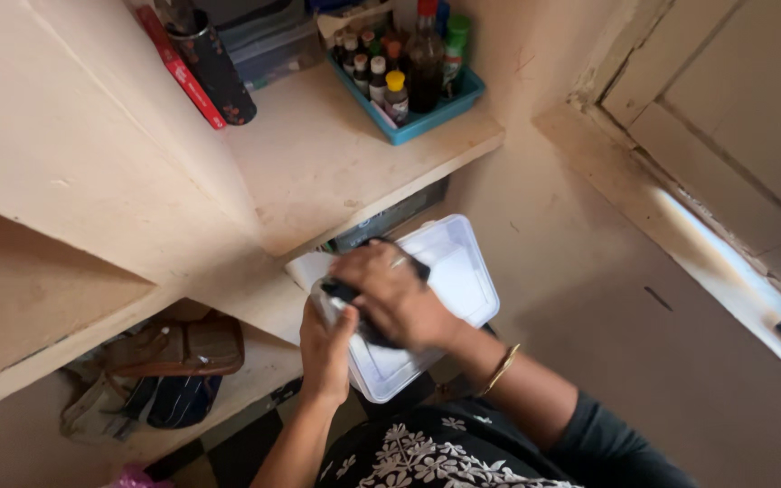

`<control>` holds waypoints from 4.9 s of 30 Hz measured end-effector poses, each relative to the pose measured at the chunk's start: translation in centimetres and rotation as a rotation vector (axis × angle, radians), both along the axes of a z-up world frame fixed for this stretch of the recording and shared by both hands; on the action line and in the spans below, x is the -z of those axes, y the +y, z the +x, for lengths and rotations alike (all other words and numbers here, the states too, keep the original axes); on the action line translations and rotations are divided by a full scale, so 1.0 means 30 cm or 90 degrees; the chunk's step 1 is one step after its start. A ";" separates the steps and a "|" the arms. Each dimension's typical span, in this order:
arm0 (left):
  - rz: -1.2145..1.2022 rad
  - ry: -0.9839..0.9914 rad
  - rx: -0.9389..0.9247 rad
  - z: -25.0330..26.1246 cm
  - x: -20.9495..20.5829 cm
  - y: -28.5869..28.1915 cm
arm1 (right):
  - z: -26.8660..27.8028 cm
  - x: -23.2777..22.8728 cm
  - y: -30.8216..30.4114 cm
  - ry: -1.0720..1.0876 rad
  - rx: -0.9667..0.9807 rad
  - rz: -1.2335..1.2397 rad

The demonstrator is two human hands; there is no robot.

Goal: The person organizes items on a multi-tiered shelving unit. They move a water bottle, a plastic container, a wallet, and a doll, placing them in different positions on the shelves.

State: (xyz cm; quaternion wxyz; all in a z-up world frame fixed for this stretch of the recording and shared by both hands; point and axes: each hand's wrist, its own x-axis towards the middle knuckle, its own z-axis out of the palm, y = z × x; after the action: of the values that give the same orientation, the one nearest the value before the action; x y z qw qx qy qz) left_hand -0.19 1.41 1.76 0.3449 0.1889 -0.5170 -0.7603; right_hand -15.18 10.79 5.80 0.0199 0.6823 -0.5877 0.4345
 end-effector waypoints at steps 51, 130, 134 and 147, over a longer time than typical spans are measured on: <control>-0.047 0.059 -0.137 -0.007 -0.020 0.024 | 0.066 -0.083 0.013 -0.075 0.138 -0.021; -0.830 -0.687 -0.386 -0.904 0.246 -0.773 | -0.520 0.471 0.281 -0.653 0.281 0.414; -0.837 -0.692 -0.401 -0.931 0.258 -0.805 | -0.528 0.519 0.320 -0.631 0.267 0.397; -0.715 -0.437 -0.382 -0.657 0.087 -0.437 | -0.434 0.401 0.314 -0.732 0.183 0.343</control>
State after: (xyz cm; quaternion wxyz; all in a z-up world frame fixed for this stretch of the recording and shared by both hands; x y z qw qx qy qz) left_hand -19.92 -11.71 -0.85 0.4022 0.3449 -0.8347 -0.1501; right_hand -28.19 20.22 -6.23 -0.4113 0.2366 -0.6786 0.5607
